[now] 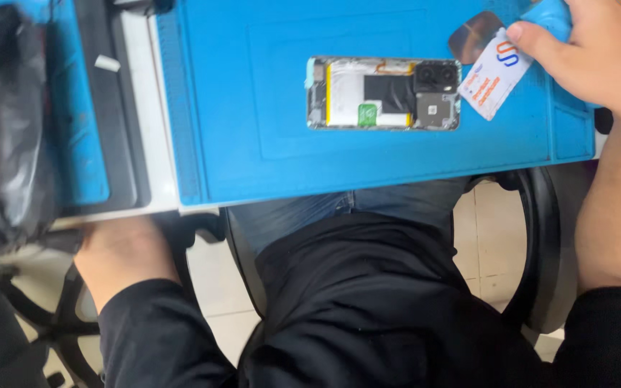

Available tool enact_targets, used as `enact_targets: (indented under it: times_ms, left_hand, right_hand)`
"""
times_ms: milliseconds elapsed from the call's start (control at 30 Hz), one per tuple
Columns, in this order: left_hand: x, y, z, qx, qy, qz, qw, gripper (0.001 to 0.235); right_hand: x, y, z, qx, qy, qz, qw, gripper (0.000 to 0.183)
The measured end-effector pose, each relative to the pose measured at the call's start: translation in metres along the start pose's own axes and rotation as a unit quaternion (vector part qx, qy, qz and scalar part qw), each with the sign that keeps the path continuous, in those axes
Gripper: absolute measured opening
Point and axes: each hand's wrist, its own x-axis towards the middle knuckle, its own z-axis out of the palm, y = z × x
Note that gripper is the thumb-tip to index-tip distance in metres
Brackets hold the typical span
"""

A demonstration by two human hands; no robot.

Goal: The person removes the back cover of a smartphone and uses a blue electric screwdriver to unscrew multiple screws from the internal frame. The person then repositions the phone and continues unscrewing additional screws around the camera module and battery area.

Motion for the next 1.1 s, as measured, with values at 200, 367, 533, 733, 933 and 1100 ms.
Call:
enact_targets:
  times_ms: [200, 367, 533, 733, 933, 1100]
  left_hand:
    - [0.106, 0.039, 0.024, 0.002, -0.021, 0.061, 0.998, 0.032]
    - [0.138, 0.039, 0.034, 0.01, -0.025, 0.087, 0.996, 0.033]
    - [0.156, 0.039, 0.036, 0.04, -0.03, 0.099, 0.994, 0.034]
    - [0.152, 0.047, 0.021, 0.072, 0.003, 0.096, 0.993, 0.035]
    - [0.129, 0.049, 0.006, 0.065, 0.0, 0.074, 0.995, 0.037]
    - [0.108, 0.071, -0.008, 0.067, -0.012, 0.066, 0.995, 0.038]
  right_hand:
    - [0.014, -0.008, -0.012, -0.009, -0.072, 0.056, 0.996, 0.031]
    - [0.033, -0.028, -0.024, -0.009, -0.064, 0.007, 0.998, 0.037]
    - [0.029, -0.039, -0.022, -0.065, -0.099, 0.044, 0.992, 0.028]
    - [0.049, -0.051, -0.024, -0.065, -0.109, -0.06, 0.99, 0.049]
    - [0.064, -0.059, -0.033, -0.06, -0.219, 0.008, 0.974, 0.038]
    - [0.055, -0.054, -0.034, -0.083, -0.14, -0.019, 0.987, 0.028]
